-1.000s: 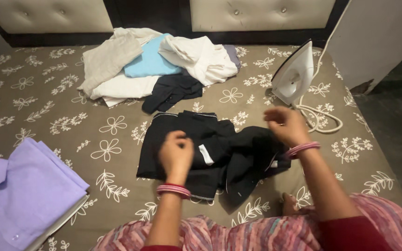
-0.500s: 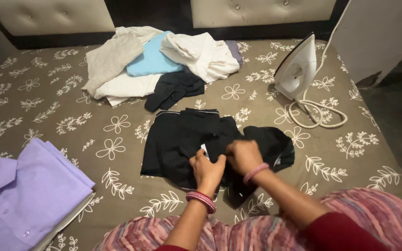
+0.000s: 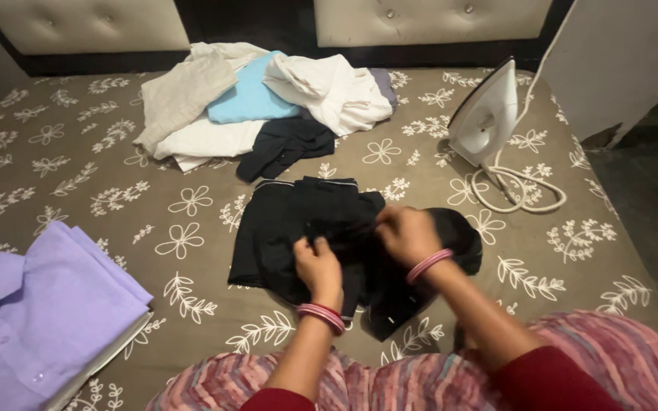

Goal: The person irons a light purple shirt on a bed, smoothing the fabric and pressing the sleeves and body with a white iron. After ironing, the person folds the shirt neatly and places it on a stack of other folded clothes.

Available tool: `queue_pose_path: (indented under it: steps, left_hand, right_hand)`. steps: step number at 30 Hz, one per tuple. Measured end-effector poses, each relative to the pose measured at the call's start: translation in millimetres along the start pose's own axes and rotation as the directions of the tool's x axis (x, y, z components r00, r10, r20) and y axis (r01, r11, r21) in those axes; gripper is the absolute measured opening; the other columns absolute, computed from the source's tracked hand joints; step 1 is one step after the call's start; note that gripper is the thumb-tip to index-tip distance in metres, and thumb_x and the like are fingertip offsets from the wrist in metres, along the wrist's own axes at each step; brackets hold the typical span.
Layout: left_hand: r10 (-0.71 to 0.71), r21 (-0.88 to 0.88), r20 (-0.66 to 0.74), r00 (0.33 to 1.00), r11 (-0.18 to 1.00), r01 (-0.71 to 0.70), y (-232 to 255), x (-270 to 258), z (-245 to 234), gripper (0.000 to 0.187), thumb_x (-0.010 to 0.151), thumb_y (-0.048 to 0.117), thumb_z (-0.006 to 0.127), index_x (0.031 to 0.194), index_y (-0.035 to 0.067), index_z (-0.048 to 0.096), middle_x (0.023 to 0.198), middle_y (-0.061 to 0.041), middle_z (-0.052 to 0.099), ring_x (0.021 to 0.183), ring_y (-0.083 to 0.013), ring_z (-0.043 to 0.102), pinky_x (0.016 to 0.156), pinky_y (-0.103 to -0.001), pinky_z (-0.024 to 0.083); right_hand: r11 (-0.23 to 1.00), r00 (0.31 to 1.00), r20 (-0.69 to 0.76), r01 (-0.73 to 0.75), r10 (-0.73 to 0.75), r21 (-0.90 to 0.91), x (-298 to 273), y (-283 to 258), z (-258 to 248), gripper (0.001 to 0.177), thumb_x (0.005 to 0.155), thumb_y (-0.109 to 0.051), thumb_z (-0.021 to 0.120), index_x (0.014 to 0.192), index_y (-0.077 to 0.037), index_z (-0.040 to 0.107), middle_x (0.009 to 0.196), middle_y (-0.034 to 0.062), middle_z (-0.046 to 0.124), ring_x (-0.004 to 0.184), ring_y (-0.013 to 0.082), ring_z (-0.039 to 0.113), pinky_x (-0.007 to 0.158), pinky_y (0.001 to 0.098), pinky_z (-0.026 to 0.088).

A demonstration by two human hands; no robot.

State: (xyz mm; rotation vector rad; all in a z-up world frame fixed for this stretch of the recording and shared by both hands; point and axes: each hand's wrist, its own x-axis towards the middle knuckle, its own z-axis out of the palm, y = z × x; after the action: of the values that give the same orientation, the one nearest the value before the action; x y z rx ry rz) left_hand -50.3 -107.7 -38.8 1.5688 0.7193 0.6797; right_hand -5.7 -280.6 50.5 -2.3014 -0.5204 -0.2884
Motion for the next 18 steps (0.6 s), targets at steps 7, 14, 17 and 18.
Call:
queue_pose_path:
  steps: [7,14,17,18]
  left_hand:
    - [-0.221,-0.81,0.383,0.897,0.387,0.441,59.0,73.2,-45.4,0.041,0.101,0.032,0.058,0.127,0.001,0.063,0.124,-0.015,0.07,0.109,-0.0324,0.069,0.093,-0.049,0.058]
    - [-0.071,-0.829,0.292,0.954,0.479,0.289,149.2,77.5,-106.1,0.054,0.098,0.042,0.055,0.13,-0.001,0.06,0.124,-0.016,0.071,0.111,-0.0344,0.071,0.096,-0.055,0.06]
    - [0.024,-0.835,0.175,0.984,0.533,0.136,157.8,79.4,-114.9,0.057,0.099,0.04,0.058,0.136,-0.004,0.054,0.131,-0.017,0.066,0.117,-0.0345,0.066,0.103,-0.052,0.057]
    - [0.014,-0.804,0.167,0.986,0.581,0.128,154.1,79.1,-111.4,0.058,0.1,0.04,0.058,0.138,-0.003,0.053,0.134,-0.016,0.064,0.121,-0.032,0.064,0.105,-0.049,0.054]
  right_hand:
    - [0.932,0.928,-0.264,-0.175,0.264,0.316,45.1,58.1,-81.6,0.017,0.089,-0.01,0.074,0.105,-0.004,0.075,0.093,0.0087,0.077,0.085,0.0182,0.072,0.08,0.0328,0.057]
    - [0.97,0.771,-0.6,-0.096,0.214,0.222,29.2,60.8,-173.7,0.013,0.095,-0.004,0.072,0.106,-0.002,0.077,0.099,0.0074,0.075,0.087,0.0112,0.068,0.079,0.0261,0.056]
    - [0.94,0.726,-0.624,-0.093,0.29,0.329,25.7,69.8,-182.3,0.012,0.097,-0.006,0.07,0.107,-0.003,0.075,0.101,0.0075,0.075,0.088,0.0113,0.07,0.078,0.0249,0.056]
    - [0.967,0.742,-0.624,-0.144,0.245,0.208,26.0,73.3,-179.6,0.011,0.097,-0.006,0.071,0.106,-0.002,0.076,0.1,0.0096,0.076,0.088,0.0136,0.071,0.079,0.0269,0.056]
